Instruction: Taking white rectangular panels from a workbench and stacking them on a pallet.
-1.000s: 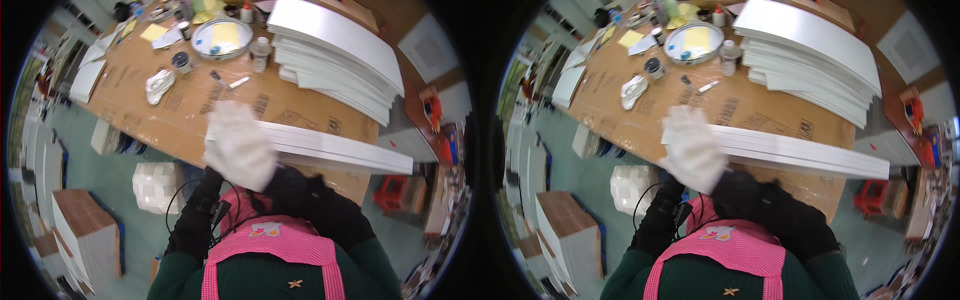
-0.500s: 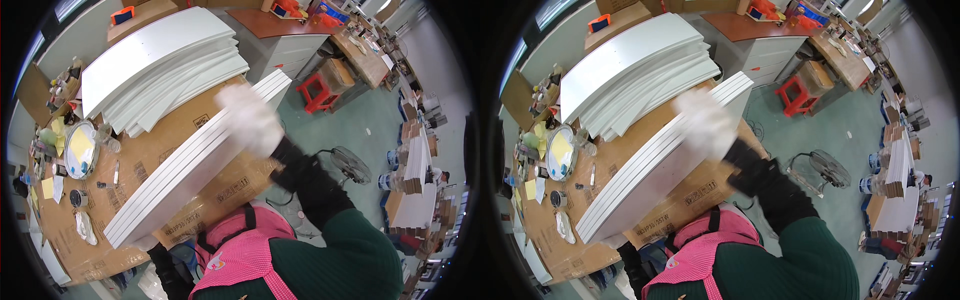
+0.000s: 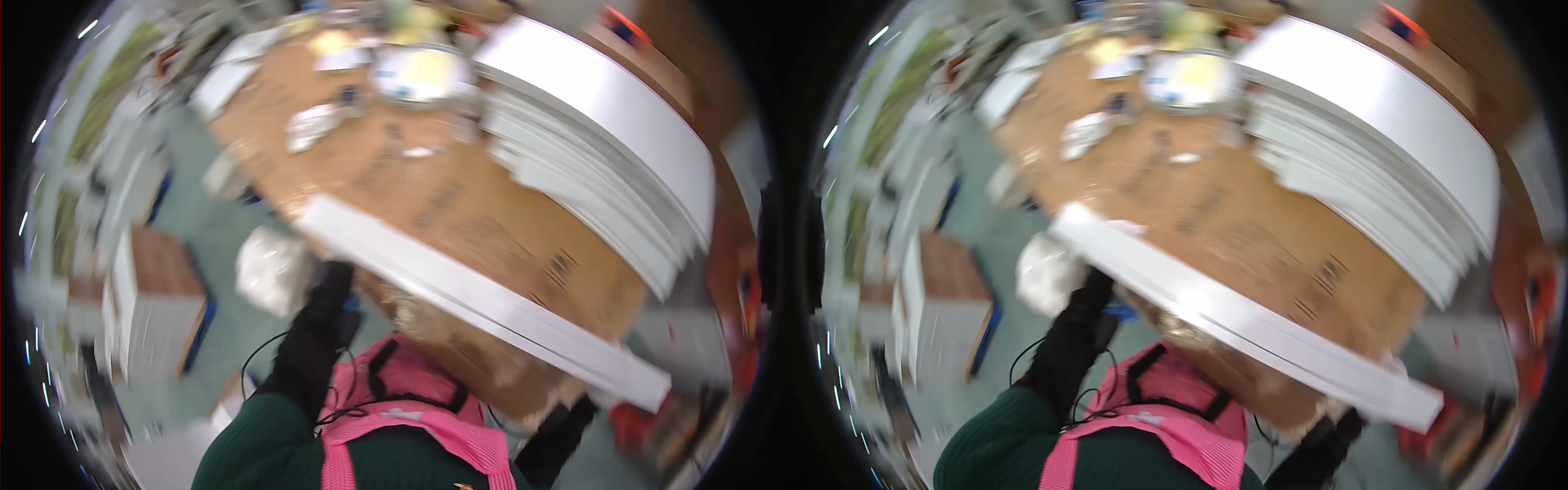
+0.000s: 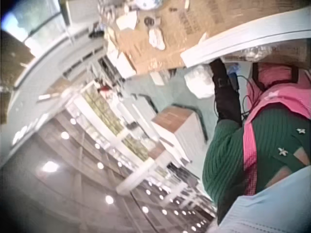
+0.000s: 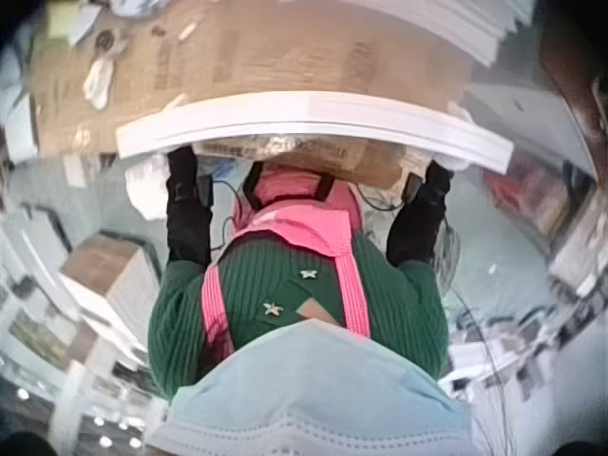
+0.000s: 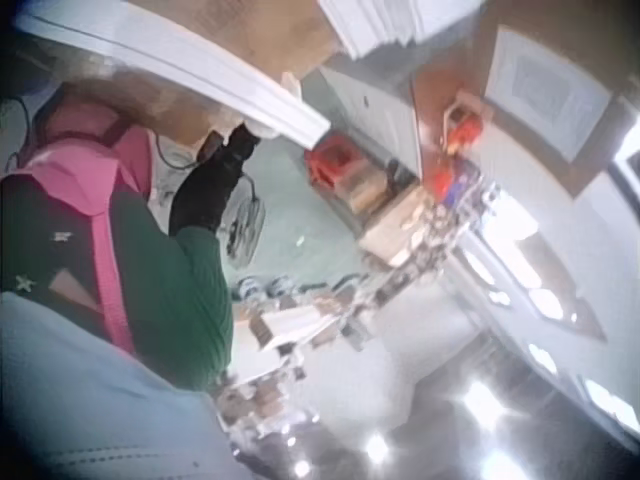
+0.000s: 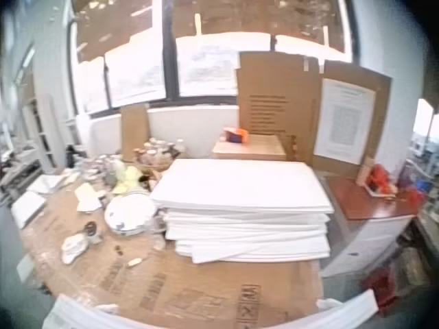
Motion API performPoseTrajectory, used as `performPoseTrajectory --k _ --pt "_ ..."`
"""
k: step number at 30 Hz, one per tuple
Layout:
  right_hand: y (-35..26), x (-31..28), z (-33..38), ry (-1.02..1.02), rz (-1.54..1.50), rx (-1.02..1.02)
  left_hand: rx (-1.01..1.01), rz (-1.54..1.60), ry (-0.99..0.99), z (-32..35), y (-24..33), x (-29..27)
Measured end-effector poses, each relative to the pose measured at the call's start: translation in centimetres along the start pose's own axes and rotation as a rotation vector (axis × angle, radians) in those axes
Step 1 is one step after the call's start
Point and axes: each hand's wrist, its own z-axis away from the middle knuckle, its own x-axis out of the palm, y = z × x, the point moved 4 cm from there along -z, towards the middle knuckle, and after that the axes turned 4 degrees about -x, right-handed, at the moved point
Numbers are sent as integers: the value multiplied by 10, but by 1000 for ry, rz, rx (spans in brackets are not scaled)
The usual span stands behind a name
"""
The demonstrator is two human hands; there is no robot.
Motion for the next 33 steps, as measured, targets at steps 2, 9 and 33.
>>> performPoseTrajectory --k 2,9,33 --pt "-23 -14 26 260 384 -406 351 647 109 13 27 100" --pt "7 47 -7 179 788 -364 255 972 -13 95 38 88" --pt "501 276 136 -1028 1297 282 -788 839 1546 739 -469 -131"
